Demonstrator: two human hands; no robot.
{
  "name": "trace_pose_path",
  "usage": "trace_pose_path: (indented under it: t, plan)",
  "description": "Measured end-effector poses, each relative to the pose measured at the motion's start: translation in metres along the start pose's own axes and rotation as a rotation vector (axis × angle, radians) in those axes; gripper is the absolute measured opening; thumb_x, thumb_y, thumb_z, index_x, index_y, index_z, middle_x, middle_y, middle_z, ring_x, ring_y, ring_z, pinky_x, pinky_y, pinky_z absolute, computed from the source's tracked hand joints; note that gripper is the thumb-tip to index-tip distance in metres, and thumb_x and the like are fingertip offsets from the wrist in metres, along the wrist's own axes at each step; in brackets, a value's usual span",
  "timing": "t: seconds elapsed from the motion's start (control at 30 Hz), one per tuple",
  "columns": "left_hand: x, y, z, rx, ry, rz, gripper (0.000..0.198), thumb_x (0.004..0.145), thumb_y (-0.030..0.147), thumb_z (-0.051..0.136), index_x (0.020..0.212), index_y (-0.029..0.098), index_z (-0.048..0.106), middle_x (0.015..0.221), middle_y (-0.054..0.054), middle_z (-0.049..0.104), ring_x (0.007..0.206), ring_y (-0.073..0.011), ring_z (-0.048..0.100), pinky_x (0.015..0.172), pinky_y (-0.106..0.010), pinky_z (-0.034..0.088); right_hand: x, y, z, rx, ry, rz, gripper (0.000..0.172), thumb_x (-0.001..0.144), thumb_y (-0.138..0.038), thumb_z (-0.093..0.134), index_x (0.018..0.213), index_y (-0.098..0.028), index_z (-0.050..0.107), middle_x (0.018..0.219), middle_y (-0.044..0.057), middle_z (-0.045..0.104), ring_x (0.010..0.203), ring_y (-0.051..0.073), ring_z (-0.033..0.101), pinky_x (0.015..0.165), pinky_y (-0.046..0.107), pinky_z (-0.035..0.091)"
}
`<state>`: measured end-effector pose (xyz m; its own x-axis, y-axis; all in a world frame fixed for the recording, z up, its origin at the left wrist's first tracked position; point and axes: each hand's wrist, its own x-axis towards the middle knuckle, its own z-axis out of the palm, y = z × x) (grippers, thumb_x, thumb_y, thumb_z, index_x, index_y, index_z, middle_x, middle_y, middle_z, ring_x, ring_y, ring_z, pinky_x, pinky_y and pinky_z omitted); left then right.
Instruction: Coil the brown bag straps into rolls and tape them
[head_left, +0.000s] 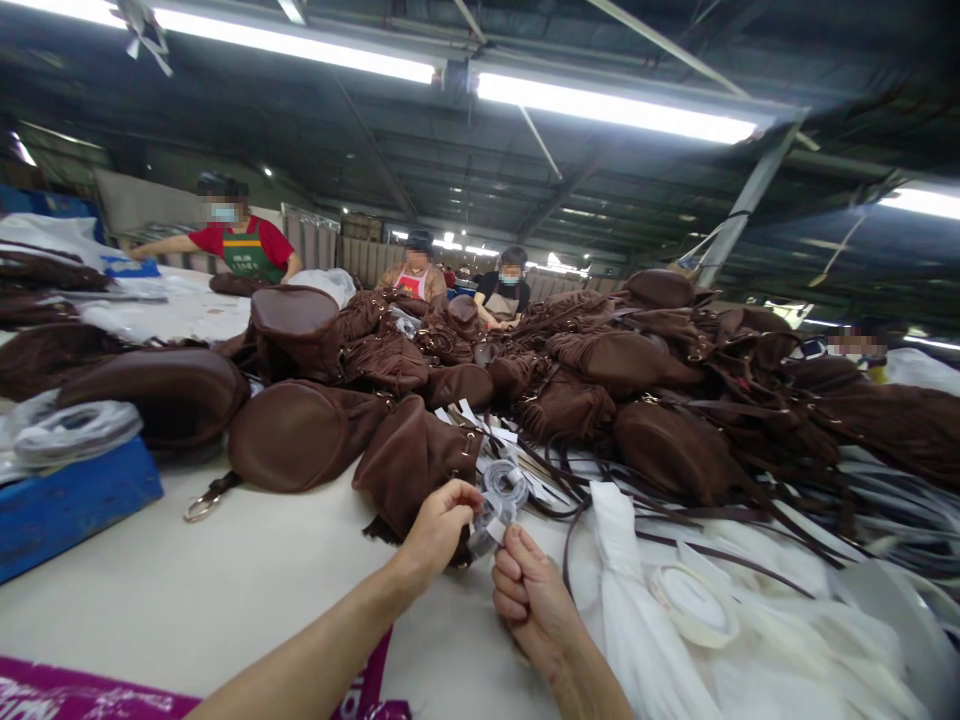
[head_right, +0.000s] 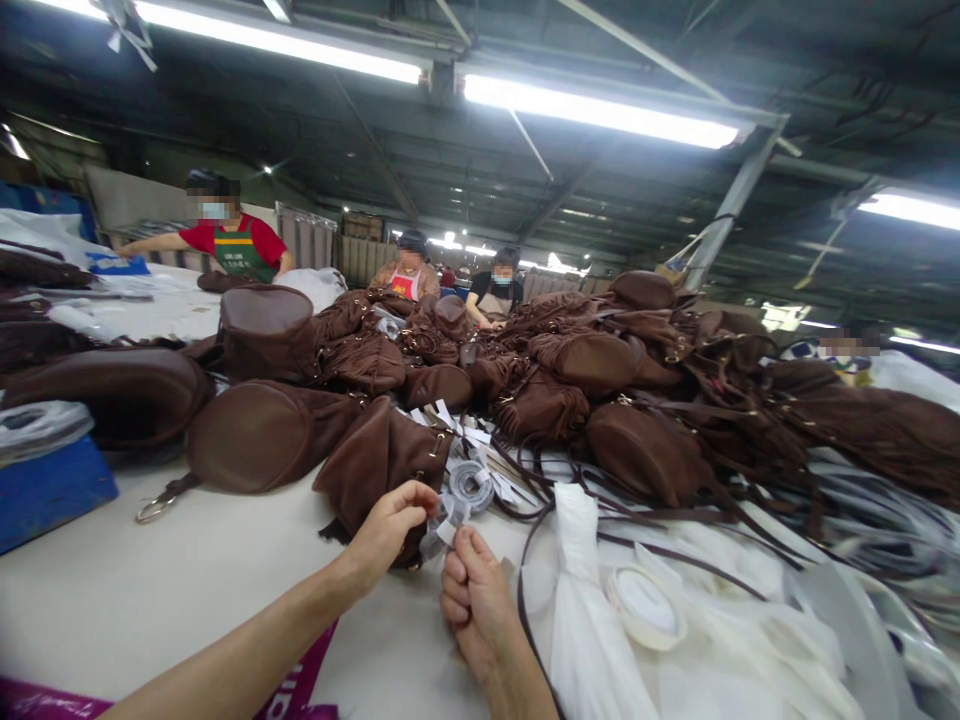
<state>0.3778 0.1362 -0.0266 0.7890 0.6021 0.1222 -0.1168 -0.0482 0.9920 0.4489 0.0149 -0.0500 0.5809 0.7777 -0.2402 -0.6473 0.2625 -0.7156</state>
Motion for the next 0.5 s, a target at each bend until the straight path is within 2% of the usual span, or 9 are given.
trace_pose_path:
  t: [0.07, 0.13, 0.23, 0.37, 0.5]
  plan:
    - [0.0005, 0.0016, -0.0026, -0.034, -0.037, 0.0, 0.038, 0.059, 0.013, 0.044, 0.092, 0.016, 0.062, 0.077, -0.001, 0.058, 0.069, -0.0132, 0.051, 0.062, -0.022, 0.038, 0.0007, 0.0001, -0.0017, 0.023, -0.009, 0.01, 0.059, 0.052, -0.044, 0.09, 0.076, -0.022, 0.04, 0.046, -0.017, 0.034, 0.033, -0.001, 0.018, 0.035, 0.011, 0.005]
    - [-0.0002, 0.0031, -0.0042, -0.013, -0.086, 0.025, 0.043, 0.055, 0.009, 0.043, 0.093, 0.016, 0.063, 0.078, -0.001, 0.058, 0.07, -0.0131, 0.051, 0.062, -0.022, 0.038, 0.0015, 0.0006, -0.0036, 0.043, -0.013, 0.02, 0.059, 0.052, -0.043, 0.09, 0.076, -0.022, 0.04, 0.046, -0.017, 0.036, 0.033, -0.001, 0.019, 0.035, 0.011, 0.006]
    - [-0.0019, 0.0047, -0.0047, 0.077, -0.083, 0.142, 0.031, 0.06, 0.007, 0.045, 0.082, 0.016, 0.066, 0.078, -0.001, 0.059, 0.076, -0.0144, 0.053, 0.069, -0.023, 0.041, 0.0025, 0.001, -0.0055, 0.063, -0.011, 0.036, 0.059, 0.052, -0.042, 0.09, 0.076, -0.022, 0.041, 0.046, -0.017, 0.036, 0.033, -0.001, 0.02, 0.035, 0.011, 0.005]
    - [-0.0025, 0.0053, -0.0048, 0.179, -0.084, 0.306, 0.016, 0.071, 0.012, 0.053, 0.077, 0.017, 0.067, 0.082, -0.002, 0.058, 0.081, -0.0158, 0.055, 0.078, -0.026, 0.042, 0.0027, 0.0, -0.0052, 0.072, -0.009, 0.058, 0.061, 0.049, -0.042, 0.091, 0.075, -0.022, 0.04, 0.045, -0.017, 0.035, 0.032, -0.001, 0.018, 0.035, 0.011, 0.004]
    - [-0.0031, 0.0061, -0.0054, 0.255, -0.077, 0.398, 0.011, 0.075, 0.013, 0.054, 0.069, 0.017, 0.062, 0.08, -0.002, 0.056, 0.08, -0.0158, 0.054, 0.076, -0.026, 0.041, 0.0014, -0.0013, -0.0035, 0.068, 0.004, 0.063, 0.063, 0.046, -0.043, 0.093, 0.075, -0.022, 0.04, 0.045, -0.017, 0.035, 0.033, -0.002, 0.017, 0.035, 0.011, 0.004]
